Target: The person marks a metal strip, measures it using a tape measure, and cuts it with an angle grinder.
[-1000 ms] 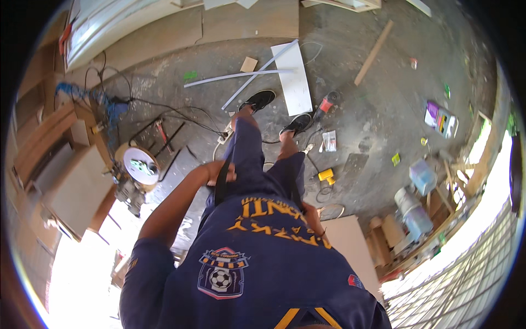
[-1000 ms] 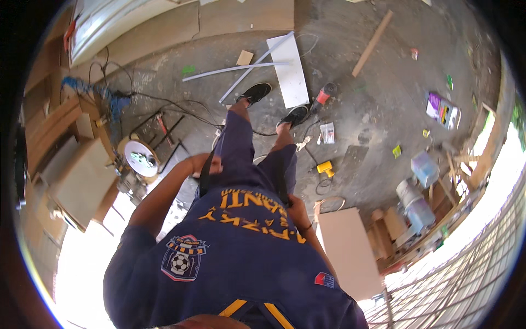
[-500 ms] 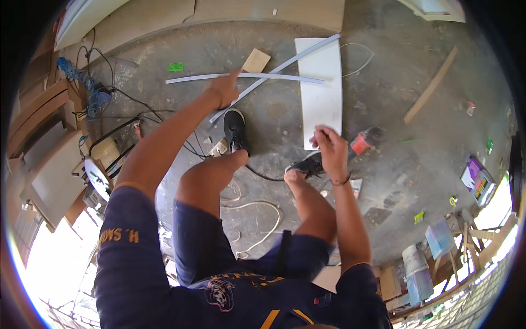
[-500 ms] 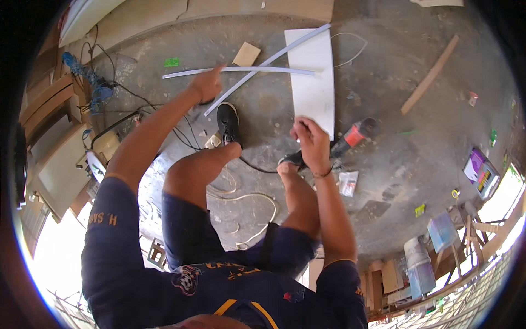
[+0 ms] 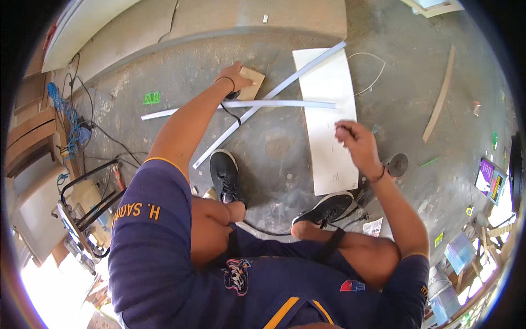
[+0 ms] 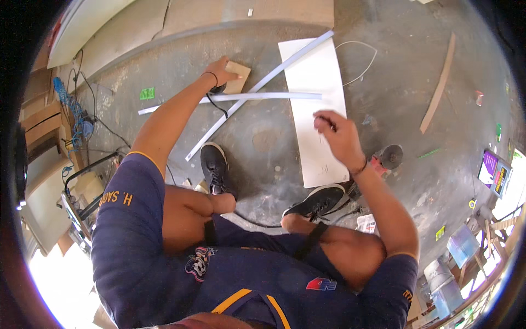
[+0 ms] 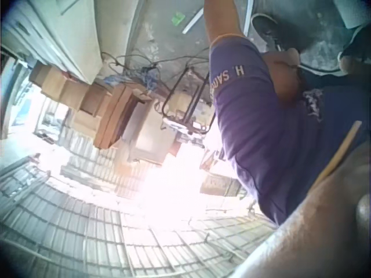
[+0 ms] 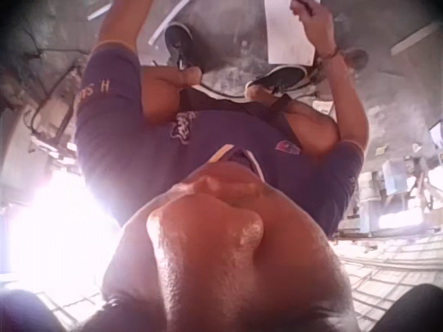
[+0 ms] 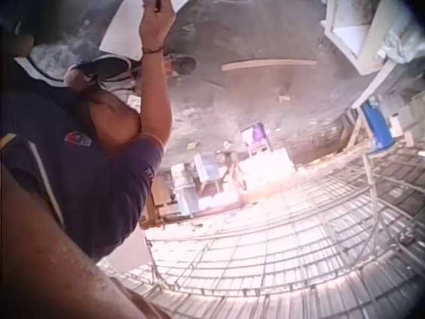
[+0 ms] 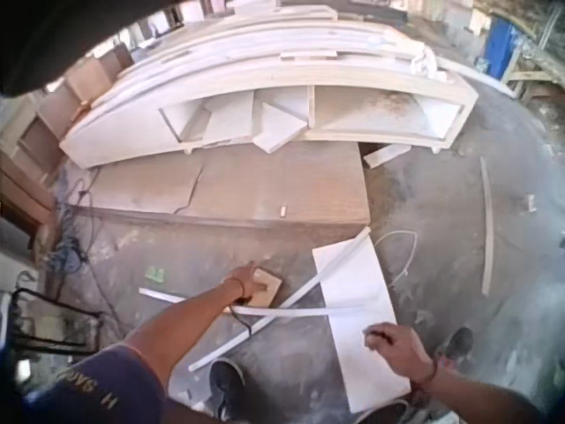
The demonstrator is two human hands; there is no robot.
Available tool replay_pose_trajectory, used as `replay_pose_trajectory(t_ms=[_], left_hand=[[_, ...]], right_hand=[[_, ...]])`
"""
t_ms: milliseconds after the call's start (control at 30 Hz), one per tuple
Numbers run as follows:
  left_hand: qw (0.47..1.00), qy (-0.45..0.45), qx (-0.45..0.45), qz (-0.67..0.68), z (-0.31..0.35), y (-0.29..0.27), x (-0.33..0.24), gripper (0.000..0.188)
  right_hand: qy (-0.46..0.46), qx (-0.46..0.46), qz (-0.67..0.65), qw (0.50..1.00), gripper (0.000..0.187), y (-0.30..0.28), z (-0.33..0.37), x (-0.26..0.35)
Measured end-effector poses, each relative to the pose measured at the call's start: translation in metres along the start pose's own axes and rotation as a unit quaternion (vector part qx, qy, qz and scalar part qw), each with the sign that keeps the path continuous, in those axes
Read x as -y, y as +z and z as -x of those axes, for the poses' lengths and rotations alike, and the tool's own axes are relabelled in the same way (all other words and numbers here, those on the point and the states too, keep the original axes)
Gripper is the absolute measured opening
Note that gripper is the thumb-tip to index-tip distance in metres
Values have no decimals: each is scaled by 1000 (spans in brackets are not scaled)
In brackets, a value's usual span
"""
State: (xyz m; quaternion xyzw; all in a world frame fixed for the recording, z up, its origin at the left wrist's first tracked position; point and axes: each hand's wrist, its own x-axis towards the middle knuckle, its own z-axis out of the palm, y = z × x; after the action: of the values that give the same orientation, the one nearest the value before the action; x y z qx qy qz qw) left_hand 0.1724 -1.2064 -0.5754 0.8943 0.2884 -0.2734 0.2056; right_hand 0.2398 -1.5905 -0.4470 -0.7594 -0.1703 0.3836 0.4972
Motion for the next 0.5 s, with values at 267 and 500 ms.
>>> replay_pose_trajectory(t_ms=[267, 500], left_hand=[[947, 155, -61, 274, 17, -41, -20, 41], [775, 526, -349, -26, 167, -112, -116, 31]], right_hand=[[-171, -55, -36, 983, 16, -6, -17, 84], [-325, -136, -3, 936, 15, -24, -4, 97]])
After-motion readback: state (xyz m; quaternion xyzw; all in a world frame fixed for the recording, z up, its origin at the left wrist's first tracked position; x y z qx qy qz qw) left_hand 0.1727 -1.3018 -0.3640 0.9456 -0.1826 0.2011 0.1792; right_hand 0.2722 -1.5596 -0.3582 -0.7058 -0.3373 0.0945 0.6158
